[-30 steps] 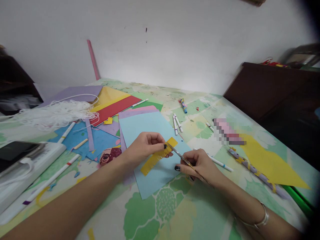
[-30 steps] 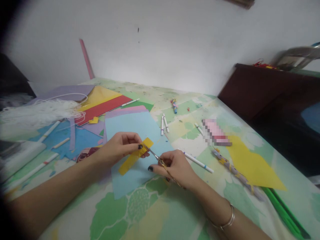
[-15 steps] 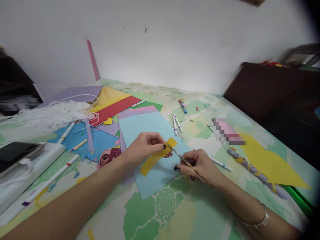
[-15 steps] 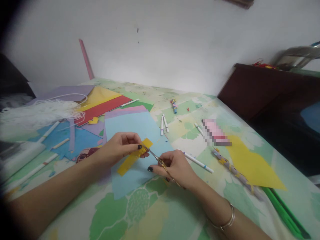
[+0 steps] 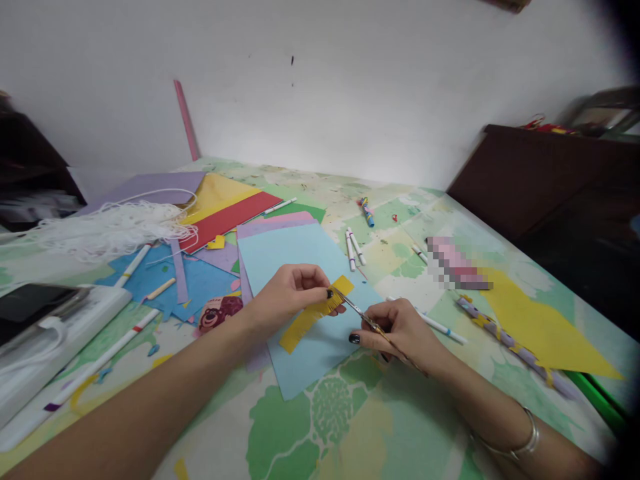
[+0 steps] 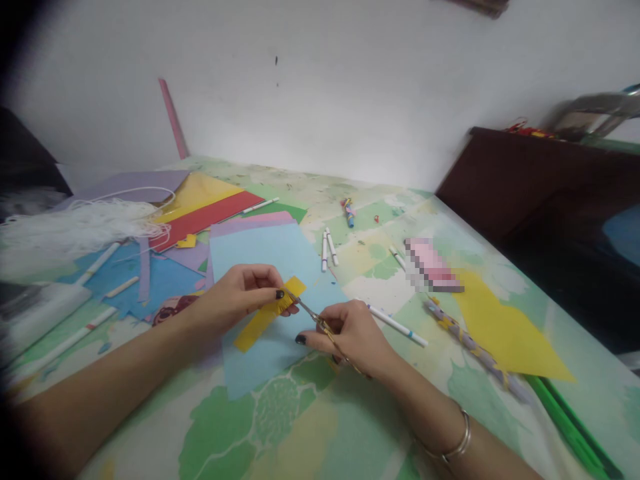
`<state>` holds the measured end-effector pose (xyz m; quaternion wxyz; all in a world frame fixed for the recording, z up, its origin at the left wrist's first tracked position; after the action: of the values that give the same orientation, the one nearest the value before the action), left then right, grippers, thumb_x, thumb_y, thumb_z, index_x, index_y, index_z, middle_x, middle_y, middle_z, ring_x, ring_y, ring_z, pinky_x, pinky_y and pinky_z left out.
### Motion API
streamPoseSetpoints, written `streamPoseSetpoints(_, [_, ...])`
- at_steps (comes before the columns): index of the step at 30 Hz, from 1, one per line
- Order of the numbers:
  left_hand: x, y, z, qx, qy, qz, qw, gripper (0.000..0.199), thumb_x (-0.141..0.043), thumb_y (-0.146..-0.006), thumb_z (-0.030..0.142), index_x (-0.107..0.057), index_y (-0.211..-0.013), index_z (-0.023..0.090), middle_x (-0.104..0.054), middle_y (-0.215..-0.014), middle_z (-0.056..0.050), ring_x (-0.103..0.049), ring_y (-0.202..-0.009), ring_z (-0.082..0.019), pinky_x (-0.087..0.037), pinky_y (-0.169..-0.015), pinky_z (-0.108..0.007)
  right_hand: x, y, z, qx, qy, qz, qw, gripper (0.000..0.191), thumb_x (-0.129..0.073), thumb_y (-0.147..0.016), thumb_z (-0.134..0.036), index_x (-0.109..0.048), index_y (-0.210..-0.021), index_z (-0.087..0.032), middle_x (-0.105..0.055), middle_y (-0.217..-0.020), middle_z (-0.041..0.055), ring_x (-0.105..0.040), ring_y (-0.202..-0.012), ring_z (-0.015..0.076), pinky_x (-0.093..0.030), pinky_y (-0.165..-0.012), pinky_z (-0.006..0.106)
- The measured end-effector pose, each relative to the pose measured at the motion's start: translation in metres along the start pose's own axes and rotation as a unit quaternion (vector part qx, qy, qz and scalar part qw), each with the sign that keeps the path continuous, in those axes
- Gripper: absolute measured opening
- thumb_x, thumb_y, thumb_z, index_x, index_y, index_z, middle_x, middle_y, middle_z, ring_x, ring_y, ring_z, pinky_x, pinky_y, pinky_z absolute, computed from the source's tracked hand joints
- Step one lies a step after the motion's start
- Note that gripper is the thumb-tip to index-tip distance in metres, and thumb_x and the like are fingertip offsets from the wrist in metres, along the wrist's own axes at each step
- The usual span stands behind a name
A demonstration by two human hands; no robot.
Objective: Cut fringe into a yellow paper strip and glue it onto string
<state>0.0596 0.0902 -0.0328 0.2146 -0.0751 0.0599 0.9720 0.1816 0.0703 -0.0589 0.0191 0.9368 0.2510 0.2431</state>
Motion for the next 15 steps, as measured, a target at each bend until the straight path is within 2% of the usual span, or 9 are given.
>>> streamPoseSetpoints(15, [0.0000,0.0001,-0.0006,0.001,-0.004,0.003,1.000,0.007,-0.062,-0.075,0.017,-0.057,-0.071,0.014,-0.073,-0.075,-0.007,-0.070,-0.075,-0.020,-0.054,-0.072,-0.031,0.0005,-0.0002,0.0000,0.000,-0.002,0.002,1.000,0.043,-0.071,-0.068,-0.047,-0.047,-0.053,-0.015,-0.042,-0.040,-0.0051,-0.033,-0.039,0.0053,-0.024,-0.038,0.018])
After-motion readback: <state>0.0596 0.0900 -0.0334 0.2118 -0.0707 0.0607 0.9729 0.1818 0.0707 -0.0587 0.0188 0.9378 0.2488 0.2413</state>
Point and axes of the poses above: each hand's wrist, its own y-axis away from the middle knuckle, its own x-axis out of the back of the hand, z = x × y, the point moved 10 cm from there along -y, towards the middle knuckle
